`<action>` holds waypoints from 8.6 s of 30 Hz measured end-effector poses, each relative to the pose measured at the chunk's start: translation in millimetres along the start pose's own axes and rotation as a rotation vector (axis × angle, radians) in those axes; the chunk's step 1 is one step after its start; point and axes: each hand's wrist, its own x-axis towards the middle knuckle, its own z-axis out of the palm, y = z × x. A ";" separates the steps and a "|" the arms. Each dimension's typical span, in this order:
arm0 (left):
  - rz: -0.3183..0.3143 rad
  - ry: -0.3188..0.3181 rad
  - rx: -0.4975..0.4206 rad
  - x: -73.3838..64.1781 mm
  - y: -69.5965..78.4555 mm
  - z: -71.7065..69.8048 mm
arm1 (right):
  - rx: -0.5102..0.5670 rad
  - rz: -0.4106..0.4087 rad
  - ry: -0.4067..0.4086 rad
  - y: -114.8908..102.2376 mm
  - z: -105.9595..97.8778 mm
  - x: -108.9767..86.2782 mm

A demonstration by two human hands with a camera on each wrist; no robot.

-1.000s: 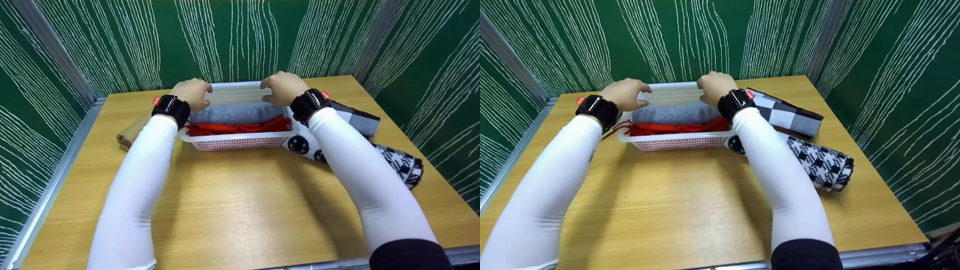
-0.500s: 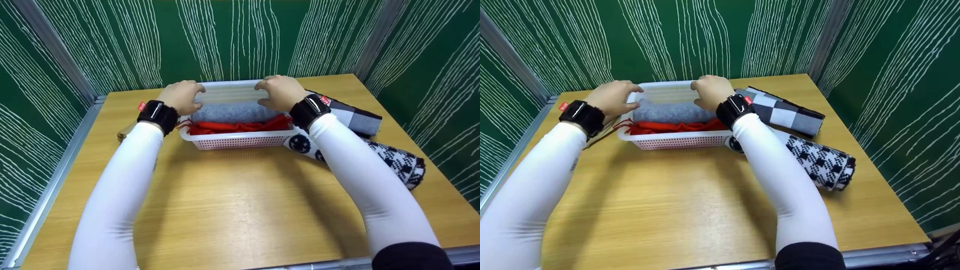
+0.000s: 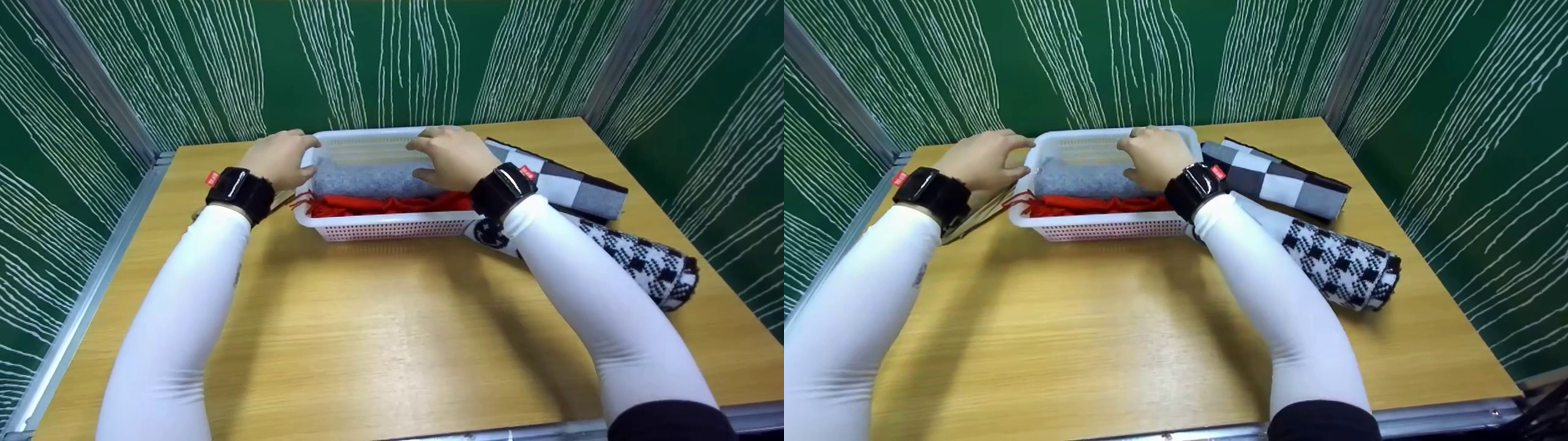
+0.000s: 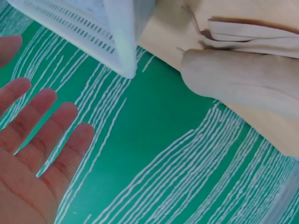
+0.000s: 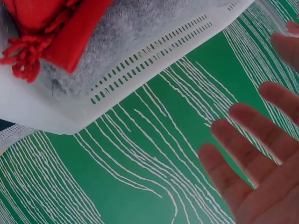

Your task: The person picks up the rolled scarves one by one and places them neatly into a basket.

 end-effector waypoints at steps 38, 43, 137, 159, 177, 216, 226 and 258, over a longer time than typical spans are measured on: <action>-0.084 0.005 -0.065 -34.1 -59.3 41.0 | -0.029 -0.096 -0.013 -35.7 19.0 -22.8; -0.154 -0.042 -0.056 -40.7 -71.3 42.2 | -0.028 -0.120 0.016 -37.7 22.1 -26.8; -0.427 -0.374 -0.165 -104.9 -150.8 65.8 | 0.053 -0.270 -0.039 -90.6 56.6 -30.8; -0.256 -0.248 -0.072 -116.4 -172.1 85.3 | 0.114 -0.331 -0.028 -116.7 62.2 -17.2; -0.203 -0.205 -0.100 -123.1 -177.5 90.2 | 0.084 -0.476 0.073 -140.9 70.9 -5.1; -0.098 -0.185 -0.059 -142.5 -162.9 91.9 | 0.101 -0.494 0.011 -193.8 90.6 21.4; -0.101 -0.165 -0.054 -147.6 -158.2 95.5 | 0.100 -0.472 0.008 -209.0 106.5 30.6; -0.084 -0.180 -0.017 -150.4 -152.2 100.4 | 0.146 -0.285 -0.236 -216.1 148.6 66.8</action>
